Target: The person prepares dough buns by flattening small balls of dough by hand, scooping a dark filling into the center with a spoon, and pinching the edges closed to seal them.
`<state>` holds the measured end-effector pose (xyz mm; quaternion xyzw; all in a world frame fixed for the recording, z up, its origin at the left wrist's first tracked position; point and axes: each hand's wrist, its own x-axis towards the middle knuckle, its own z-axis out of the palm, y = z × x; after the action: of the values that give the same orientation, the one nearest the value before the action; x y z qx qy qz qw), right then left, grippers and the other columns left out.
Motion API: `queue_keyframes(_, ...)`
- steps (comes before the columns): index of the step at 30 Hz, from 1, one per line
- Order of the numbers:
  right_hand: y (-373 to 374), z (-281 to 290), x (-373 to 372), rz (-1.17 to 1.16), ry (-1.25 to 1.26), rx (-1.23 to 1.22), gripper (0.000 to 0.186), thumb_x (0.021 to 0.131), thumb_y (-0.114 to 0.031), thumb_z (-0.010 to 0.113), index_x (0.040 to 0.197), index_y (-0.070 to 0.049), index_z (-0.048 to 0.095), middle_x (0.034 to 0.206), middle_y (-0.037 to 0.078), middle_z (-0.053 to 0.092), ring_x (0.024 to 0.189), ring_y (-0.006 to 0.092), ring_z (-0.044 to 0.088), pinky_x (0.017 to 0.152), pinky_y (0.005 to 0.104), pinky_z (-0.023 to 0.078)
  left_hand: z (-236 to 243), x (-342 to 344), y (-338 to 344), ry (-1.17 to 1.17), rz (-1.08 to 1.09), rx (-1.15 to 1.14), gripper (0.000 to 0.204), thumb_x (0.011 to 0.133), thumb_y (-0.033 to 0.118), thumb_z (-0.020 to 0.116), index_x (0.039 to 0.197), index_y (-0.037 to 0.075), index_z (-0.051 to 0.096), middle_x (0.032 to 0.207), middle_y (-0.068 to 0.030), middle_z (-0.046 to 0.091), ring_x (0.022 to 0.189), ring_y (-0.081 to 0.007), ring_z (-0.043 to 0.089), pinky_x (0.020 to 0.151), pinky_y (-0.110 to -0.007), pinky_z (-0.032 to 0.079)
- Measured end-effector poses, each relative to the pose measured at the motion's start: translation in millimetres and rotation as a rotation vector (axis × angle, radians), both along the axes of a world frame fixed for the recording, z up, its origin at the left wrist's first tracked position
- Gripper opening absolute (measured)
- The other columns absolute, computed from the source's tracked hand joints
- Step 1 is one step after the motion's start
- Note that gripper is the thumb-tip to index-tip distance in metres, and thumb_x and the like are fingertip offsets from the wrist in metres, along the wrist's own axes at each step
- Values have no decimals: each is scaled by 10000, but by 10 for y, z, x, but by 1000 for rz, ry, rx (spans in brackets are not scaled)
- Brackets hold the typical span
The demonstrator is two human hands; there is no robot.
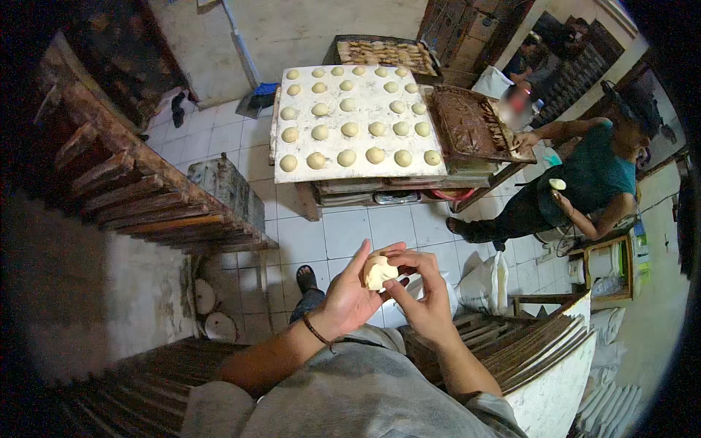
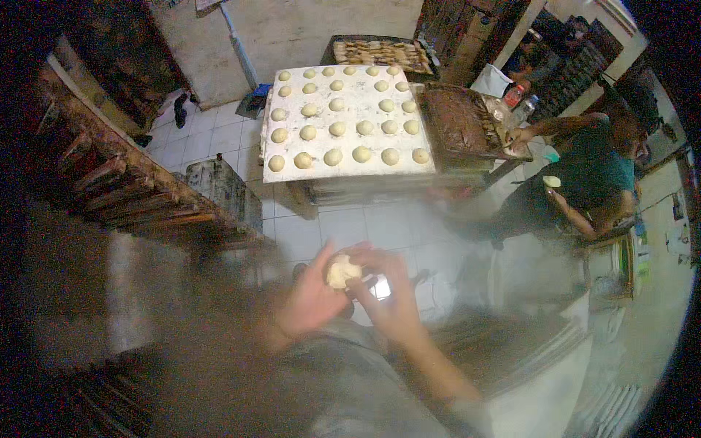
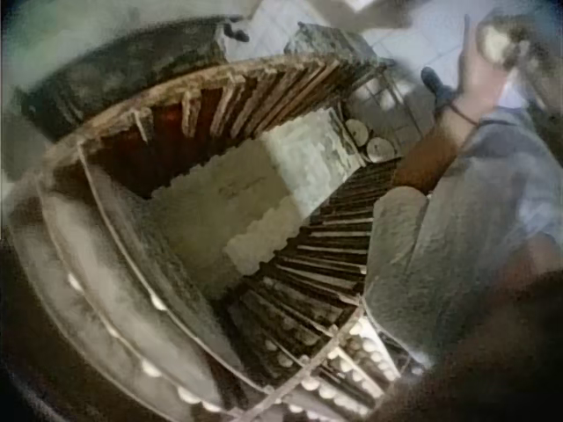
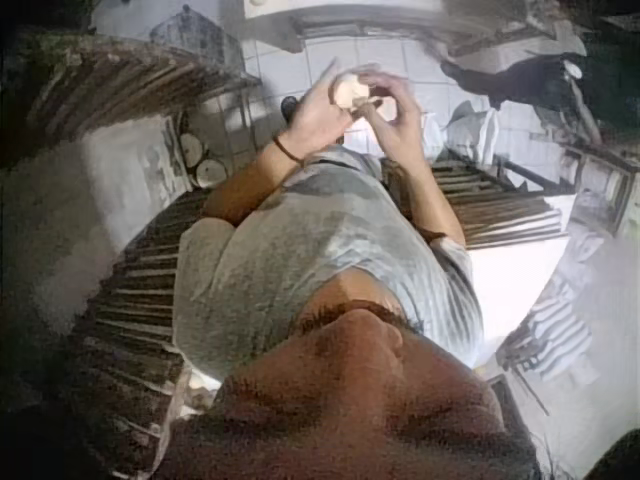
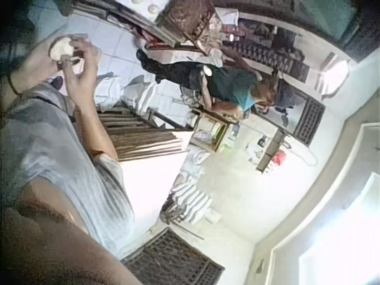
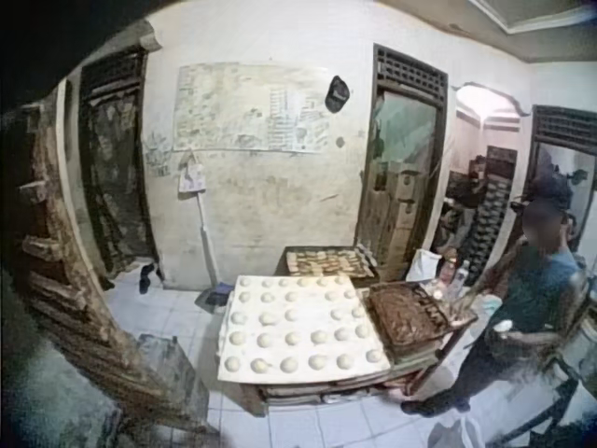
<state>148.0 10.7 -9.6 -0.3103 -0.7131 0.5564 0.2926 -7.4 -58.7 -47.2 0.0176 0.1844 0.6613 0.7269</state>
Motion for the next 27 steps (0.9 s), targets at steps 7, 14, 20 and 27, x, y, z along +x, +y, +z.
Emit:
queue_keyframes(7, 275, 278, -626, 236, -202, 463, 521, 777, -98, 869, 1279, -96, 727, 1293, 112, 660, 1182, 305, 592, 1003, 417, 488, -177, -359, 10, 339, 282, -41, 356, 1146, 349, 447, 1246, 37, 588, 1213, -67, 624, 1175, -192, 616, 1050, -365, 508)
queue_keyframes(14, 500, 220, -1497, 346, -147, 510, 299, 834, -40, 835, 1130, -48, 792, 1080, 105, 725, 994, 265, 699, 914, 373, 575, -104, -1151, 188, 72, 391, -206, 224, 1005, -39, 559, 1228, -20, 575, 1146, -157, 655, 1049, -270, 666, 936, -399, 537)
queue_keyframes(20, 701, 5, -2114, 303, -164, 183, 162, 922, -40, 784, 1073, 18, 768, 1006, 89, 733, 868, 174, 701, 806, 313, 589, -183, -1684, 379, 984, 555, -165, 159, 1035, 16, 541, 1179, -24, 597, 1090, -206, 679, 977, -368, 688, 869, -430, 551)
queue_keyframes(27, 1018, -333, -2713, 26, -12, -506, 300, 863, 6, 834, 1037, -35, 593, 976, 6, 592, 838, 95, 624, 678, 267, 558, -112, -2174, 753, 865, 523, -224, 354, 1145, 348, 473, 912, 88, 526, 958, -55, 616, 893, -150, 583, 805, -327, 485)
